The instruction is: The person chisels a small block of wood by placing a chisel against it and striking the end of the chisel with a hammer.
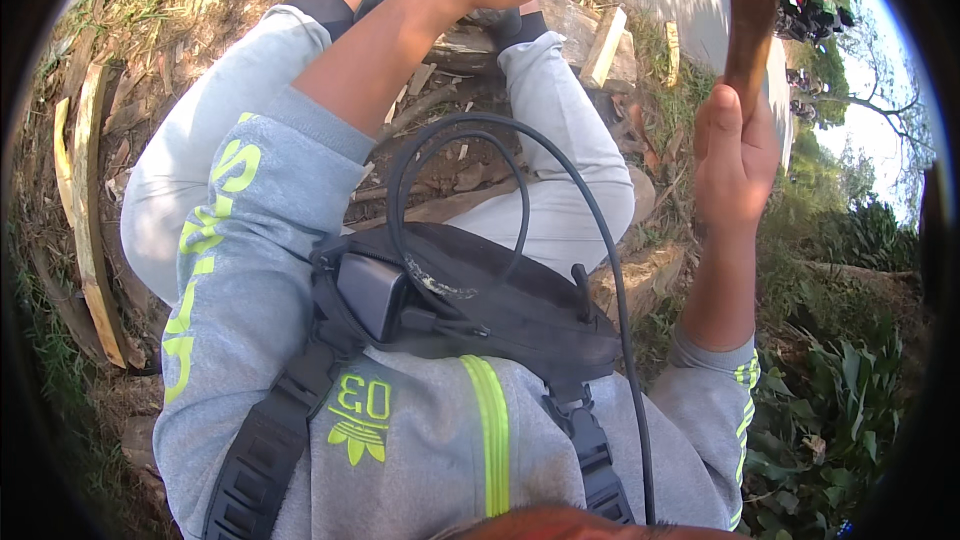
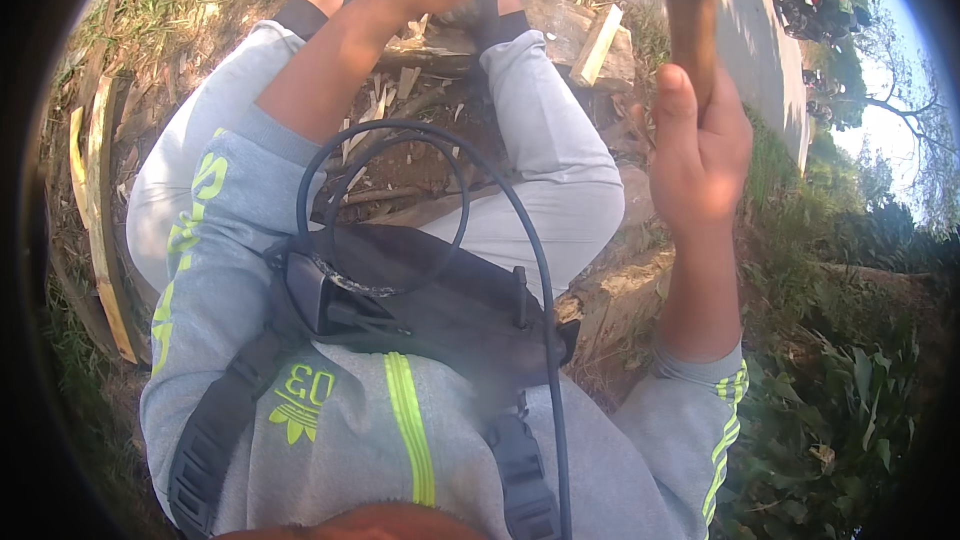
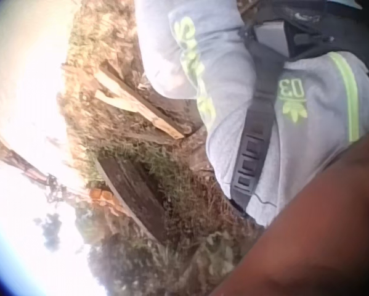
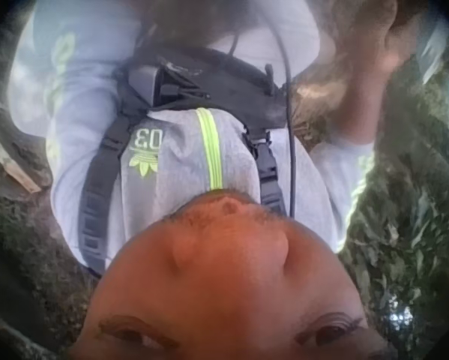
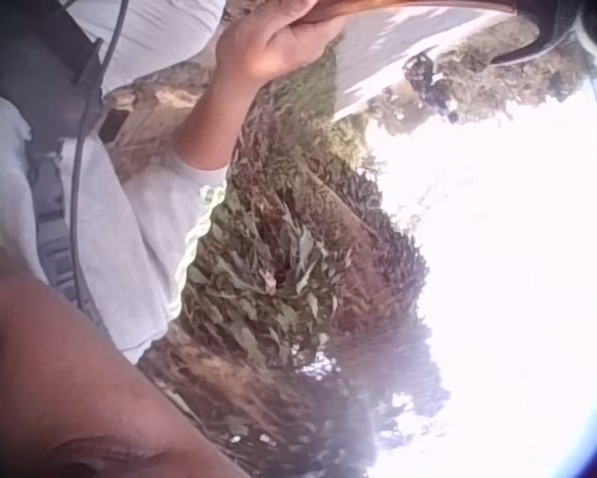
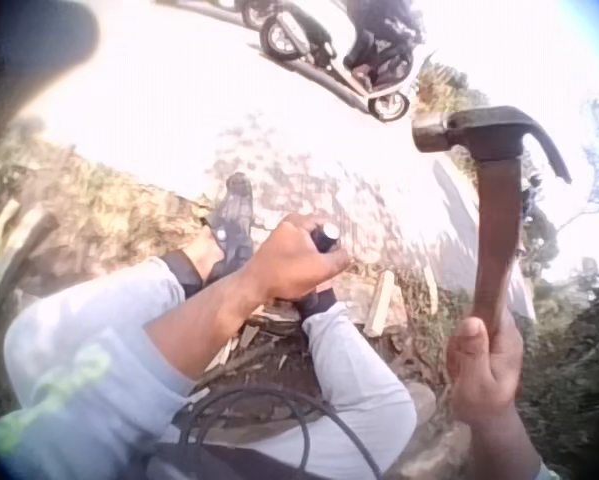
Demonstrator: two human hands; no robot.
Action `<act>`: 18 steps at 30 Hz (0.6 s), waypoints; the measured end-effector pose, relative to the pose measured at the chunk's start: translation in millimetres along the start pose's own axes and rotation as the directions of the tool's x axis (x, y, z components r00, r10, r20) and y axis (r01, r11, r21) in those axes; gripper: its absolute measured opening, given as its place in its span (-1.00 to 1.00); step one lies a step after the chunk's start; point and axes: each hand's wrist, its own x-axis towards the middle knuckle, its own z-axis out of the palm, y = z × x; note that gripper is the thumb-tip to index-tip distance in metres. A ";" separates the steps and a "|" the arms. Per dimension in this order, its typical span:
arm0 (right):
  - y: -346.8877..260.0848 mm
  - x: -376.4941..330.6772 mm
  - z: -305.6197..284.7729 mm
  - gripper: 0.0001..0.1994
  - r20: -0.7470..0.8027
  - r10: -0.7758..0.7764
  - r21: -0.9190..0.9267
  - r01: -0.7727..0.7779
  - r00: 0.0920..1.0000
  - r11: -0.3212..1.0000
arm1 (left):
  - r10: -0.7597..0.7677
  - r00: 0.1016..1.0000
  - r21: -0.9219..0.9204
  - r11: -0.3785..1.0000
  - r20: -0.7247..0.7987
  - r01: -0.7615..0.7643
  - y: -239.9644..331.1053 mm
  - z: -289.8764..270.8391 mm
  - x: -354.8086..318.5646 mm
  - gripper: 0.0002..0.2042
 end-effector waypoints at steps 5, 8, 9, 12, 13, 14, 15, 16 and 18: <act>6.4 0.8 -3.8 -0.66 -0.045 -0.052 0.077 0.056 0.998 0.995 | 0.062 0.998 0.226 0.973 -0.022 -0.056 -2.5 1.2 1.7 -0.75; 6.8 -5.4 -3.6 -0.63 0.006 -0.030 0.024 0.030 1.000 0.999 | 0.003 1.000 0.136 0.991 -0.010 -0.002 4.1 2.6 -0.2 -0.74; 5.2 0.2 -4.2 -0.61 0.039 -0.042 -0.088 0.045 0.998 0.995 | -0.080 0.997 0.170 0.982 0.009 0.078 15.2 -1.8 -2.6 -0.74; 1.2 1.0 -7.5 -0.60 0.016 -0.054 -0.108 0.056 0.998 0.993 | -0.072 0.996 0.138 0.988 0.060 0.063 11.3 0.2 4.0 -0.74; 1.0 -1.7 -3.9 -0.60 0.020 -0.044 -0.090 0.045 0.999 0.995 | -0.080 0.994 0.128 0.989 0.074 0.070 8.5 -0.1 0.8 -0.74; 0.8 -4.2 -0.2 -0.60 0.023 -0.033 -0.072 0.034 0.999 0.997 | -0.124 0.990 0.161 0.981 0.069 0.111 5.6 -1.2 -2.7 -0.74; 0.2 -4.7 -1.1 -0.61 0.011 -0.021 -0.061 0.021 1.000 0.998 | -0.151 0.986 0.188 0.973 0.069 0.136 8.9 -1.6 -0.6 -0.74; 0.4 -4.7 -3.1 -0.61 0.002 -0.029 -0.057 0.029 1.000 0.998 | -0.179 0.982 0.216 0.963 0.068 0.160 12.3 -1.2 0.9 -0.74; 1.4 -4.9 -4.4 -0.61 -0.002 -0.047 -0.044 0.047 0.999 0.998 | -0.030 0.999 0.174 0.984 0.013 0.027 10.0 2.8 -0.1 -0.75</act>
